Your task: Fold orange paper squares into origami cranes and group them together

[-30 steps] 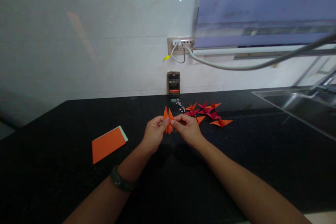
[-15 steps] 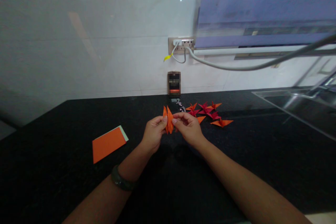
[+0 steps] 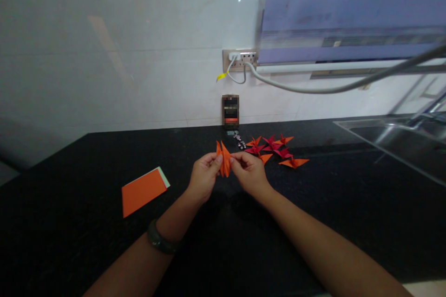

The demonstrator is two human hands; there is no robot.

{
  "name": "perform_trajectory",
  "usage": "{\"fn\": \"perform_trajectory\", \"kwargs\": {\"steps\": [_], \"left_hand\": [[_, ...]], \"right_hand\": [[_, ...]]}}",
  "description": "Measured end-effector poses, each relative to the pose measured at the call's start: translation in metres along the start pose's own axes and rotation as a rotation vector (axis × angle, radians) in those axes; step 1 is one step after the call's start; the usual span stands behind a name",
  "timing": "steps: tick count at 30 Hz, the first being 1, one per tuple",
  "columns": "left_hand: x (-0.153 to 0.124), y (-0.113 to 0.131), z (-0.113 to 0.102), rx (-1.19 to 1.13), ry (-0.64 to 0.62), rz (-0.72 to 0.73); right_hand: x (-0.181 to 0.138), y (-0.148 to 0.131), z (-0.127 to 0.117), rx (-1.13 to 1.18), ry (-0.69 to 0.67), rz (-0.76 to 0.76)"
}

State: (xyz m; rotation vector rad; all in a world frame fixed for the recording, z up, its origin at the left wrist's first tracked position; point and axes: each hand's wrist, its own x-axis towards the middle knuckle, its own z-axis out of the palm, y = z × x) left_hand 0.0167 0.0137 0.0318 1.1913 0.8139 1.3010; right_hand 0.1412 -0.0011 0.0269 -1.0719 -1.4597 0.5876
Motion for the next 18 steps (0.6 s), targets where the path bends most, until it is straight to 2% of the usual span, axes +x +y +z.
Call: {"fn": "perform_trajectory", "kwargs": {"steps": [8,18], "left_hand": [[-0.0011,0.0003,0.0036,0.061,0.026,0.037],[-0.0023,0.0037,0.0041,0.012,-0.014,0.047]], "right_hand": [[-0.0012,-0.0047,0.0002,-0.123,0.047,-0.032],[-0.001,-0.0042,0.0003,-0.097,0.046,-0.036]]}}
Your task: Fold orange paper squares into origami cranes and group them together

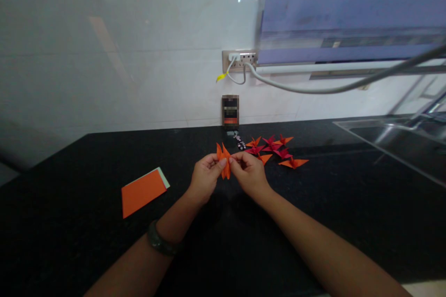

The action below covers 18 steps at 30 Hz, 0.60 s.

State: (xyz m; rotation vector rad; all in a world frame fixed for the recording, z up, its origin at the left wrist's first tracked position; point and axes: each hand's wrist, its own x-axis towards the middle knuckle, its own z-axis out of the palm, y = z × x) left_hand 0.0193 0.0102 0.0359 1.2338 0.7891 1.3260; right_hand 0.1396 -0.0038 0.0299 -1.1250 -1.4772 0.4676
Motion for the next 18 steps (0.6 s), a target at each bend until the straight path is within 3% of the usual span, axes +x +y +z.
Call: {"fn": "perform_trajectory", "kwargs": {"steps": [9,13,18], "left_hand": [[0.0004,0.0014,-0.0002,-0.094,0.061,-0.092],[-0.0013,0.0015,0.0011,-0.108,0.045,-0.125],[-0.0014,0.0011,0.0006,-0.207,0.042,-0.144]], "right_hand": [[-0.0014,-0.004,-0.0024,-0.258,0.08,-0.141],[-0.0015,-0.0034,-0.0052,-0.427,0.125,-0.355],[-0.0006,-0.003,-0.0082,-0.484,0.061,-0.622]]}}
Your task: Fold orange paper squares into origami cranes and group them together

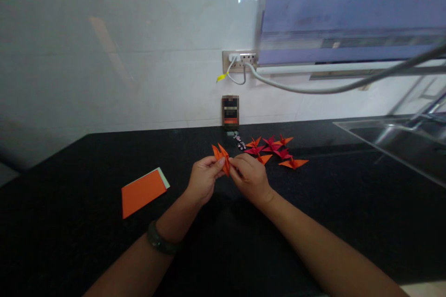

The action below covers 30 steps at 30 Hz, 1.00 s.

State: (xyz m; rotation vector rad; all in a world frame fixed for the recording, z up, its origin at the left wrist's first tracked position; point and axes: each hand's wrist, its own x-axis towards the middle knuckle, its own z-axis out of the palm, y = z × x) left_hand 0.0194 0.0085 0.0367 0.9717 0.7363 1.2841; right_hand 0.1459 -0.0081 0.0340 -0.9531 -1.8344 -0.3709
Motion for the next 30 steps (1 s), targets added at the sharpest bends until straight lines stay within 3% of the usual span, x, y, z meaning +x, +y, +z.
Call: {"fn": "perform_trajectory", "kwargs": {"steps": [4,12,19,21,30], "left_hand": [[-0.0002,0.0017,-0.0004,-0.043,0.002,-0.014],[-0.0011,0.0042,0.0007,-0.038,-0.017,-0.021],[-0.0022,0.0031,0.0037,0.04,-0.035,0.012],[-0.0016,0.0017,0.0023,0.067,-0.035,0.024],[0.001,-0.004,-0.0026,0.223,-0.025,0.093]], "right_hand": [[0.0003,-0.0015,-0.0003,-0.004,-0.002,-0.04],[0.0,-0.0025,0.0017,0.061,0.073,0.024],[0.0009,-0.0036,0.0057,0.261,0.069,0.464],[0.0003,-0.0026,0.0073,0.307,0.041,0.515],[0.0023,0.002,0.0013,0.096,-0.006,0.271]]}}
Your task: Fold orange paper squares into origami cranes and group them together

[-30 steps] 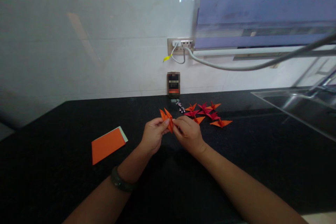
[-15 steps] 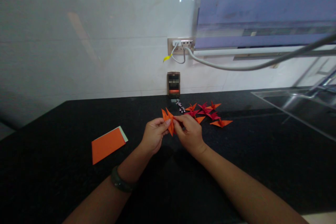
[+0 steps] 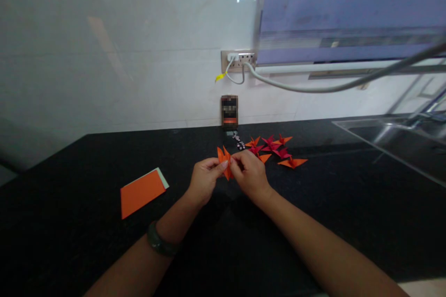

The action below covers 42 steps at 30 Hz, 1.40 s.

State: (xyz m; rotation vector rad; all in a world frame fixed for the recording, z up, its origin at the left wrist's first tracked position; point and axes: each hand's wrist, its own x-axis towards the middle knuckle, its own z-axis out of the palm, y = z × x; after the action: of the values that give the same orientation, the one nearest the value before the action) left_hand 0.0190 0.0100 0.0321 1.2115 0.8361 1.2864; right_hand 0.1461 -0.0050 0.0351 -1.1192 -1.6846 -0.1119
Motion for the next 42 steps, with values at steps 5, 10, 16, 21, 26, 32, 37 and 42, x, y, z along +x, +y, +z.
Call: {"fn": "perform_trajectory", "kwargs": {"steps": [5,10,16,21,26,32,37,42], "left_hand": [[0.0,0.006,0.004,-0.183,0.044,-0.083],[0.0,0.006,0.003,-0.211,0.06,-0.106],[-0.001,0.006,0.003,-0.237,0.052,-0.122],[-0.001,0.006,0.003,-0.247,0.047,-0.127],[-0.001,0.005,0.002,-0.27,0.03,-0.148],[0.0,0.004,0.002,-0.281,0.008,-0.147],[-0.002,0.005,0.006,-0.236,0.007,-0.135],[-0.002,0.002,0.006,-0.172,0.035,-0.095]], "right_hand": [[-0.001,0.0,0.003,0.086,0.027,0.15],[-0.004,0.001,0.004,0.044,0.034,-0.001],[-0.004,0.001,0.001,0.016,-0.055,-0.192],[-0.002,-0.004,-0.002,0.159,-0.073,-0.035],[-0.001,-0.003,0.003,0.309,-0.092,0.221],[-0.002,-0.001,0.01,0.507,-0.13,0.431],[-0.002,-0.001,0.01,0.486,-0.115,0.445],[-0.003,-0.006,0.006,0.324,-0.069,0.363]]}}
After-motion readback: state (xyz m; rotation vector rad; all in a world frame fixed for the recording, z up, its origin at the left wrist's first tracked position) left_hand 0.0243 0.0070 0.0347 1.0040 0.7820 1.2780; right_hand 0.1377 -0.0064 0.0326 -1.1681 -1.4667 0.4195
